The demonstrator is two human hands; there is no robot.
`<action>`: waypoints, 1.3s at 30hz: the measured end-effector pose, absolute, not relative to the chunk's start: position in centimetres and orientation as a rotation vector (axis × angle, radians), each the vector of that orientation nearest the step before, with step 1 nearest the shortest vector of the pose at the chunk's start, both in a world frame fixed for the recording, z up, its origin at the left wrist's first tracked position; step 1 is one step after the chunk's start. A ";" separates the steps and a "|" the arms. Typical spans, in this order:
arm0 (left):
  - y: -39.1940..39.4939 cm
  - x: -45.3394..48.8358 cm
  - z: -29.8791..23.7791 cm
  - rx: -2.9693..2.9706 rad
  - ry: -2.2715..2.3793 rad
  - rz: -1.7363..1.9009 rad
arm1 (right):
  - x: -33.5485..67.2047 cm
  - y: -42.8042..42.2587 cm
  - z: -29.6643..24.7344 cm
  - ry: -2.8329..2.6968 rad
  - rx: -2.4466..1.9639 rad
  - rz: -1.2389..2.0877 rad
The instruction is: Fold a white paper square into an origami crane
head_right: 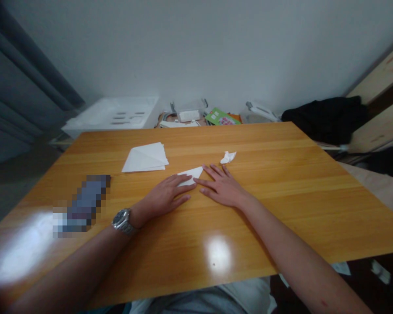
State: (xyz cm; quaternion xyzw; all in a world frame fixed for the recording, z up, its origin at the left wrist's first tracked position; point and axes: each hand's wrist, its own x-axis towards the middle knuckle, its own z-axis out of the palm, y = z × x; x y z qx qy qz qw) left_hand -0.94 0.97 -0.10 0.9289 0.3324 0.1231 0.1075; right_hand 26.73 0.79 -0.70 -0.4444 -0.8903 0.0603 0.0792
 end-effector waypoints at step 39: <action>1.0 -0.9 0.2 2.721 0.973 0.393 | 26.4 2.5 -2.1 -2.381 -1.638 0.256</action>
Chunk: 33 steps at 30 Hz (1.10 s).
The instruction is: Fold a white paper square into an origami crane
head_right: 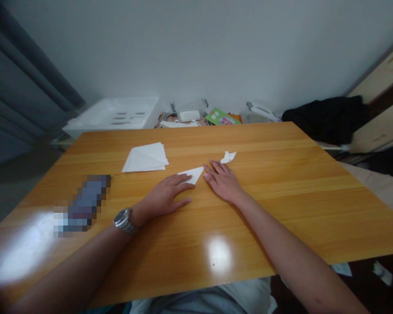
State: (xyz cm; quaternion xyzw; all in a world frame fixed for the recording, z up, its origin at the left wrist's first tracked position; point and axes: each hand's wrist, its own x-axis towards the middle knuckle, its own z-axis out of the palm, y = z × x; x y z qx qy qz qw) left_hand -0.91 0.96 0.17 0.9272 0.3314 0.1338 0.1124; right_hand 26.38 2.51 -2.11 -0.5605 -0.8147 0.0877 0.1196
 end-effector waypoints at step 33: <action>0.6 -0.5 0.3 2.847 1.241 0.488 | 27.4 0.8 -0.3 -2.485 -0.974 0.467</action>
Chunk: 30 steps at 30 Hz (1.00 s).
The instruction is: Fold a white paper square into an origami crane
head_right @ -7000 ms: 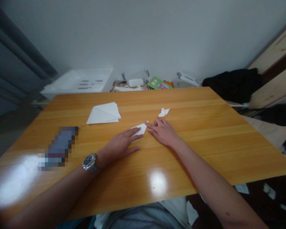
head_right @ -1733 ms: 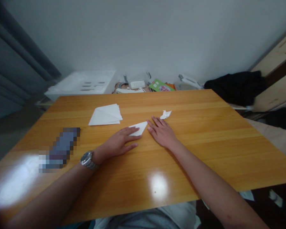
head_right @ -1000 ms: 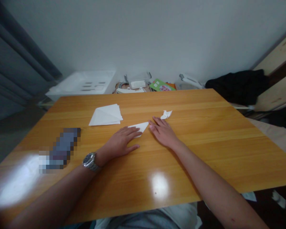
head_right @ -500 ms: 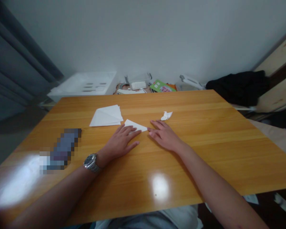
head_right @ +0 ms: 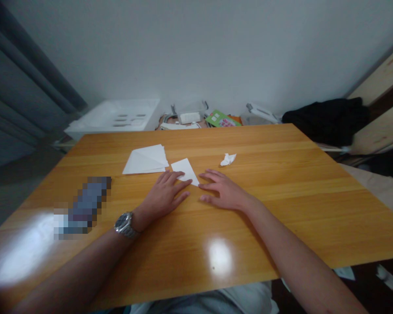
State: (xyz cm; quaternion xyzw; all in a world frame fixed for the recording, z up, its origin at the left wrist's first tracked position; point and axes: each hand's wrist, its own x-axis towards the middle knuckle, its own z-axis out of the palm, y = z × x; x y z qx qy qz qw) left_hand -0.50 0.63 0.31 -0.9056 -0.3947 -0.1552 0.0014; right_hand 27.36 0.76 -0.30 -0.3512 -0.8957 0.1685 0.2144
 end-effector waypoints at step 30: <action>0.9 -0.6 0.1 -3.024 -1.135 -0.638 | 26.6 0.6 -0.3 -2.480 -1.098 0.427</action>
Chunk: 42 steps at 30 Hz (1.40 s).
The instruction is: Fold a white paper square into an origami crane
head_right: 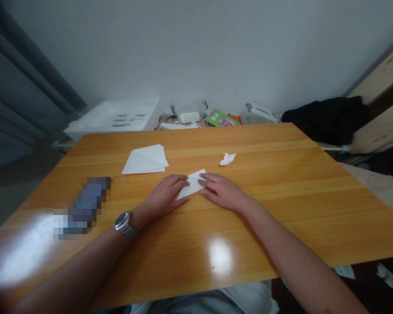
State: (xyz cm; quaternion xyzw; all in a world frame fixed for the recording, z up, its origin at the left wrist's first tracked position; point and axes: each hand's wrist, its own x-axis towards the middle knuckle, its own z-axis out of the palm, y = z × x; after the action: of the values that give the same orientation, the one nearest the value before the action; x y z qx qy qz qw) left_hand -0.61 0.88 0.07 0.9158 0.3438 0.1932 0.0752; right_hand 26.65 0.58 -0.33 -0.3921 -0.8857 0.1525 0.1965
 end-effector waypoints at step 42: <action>1.5 -1.2 -0.6 2.771 1.063 0.605 | 27.1 1.4 -0.3 -2.367 -0.952 0.354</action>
State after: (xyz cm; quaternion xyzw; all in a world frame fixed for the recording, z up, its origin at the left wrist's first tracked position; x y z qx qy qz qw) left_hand -1.16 1.47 -0.55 0.9134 0.3503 0.1993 0.0563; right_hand 27.05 1.38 -0.33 -0.3551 -0.8823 0.1320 0.2792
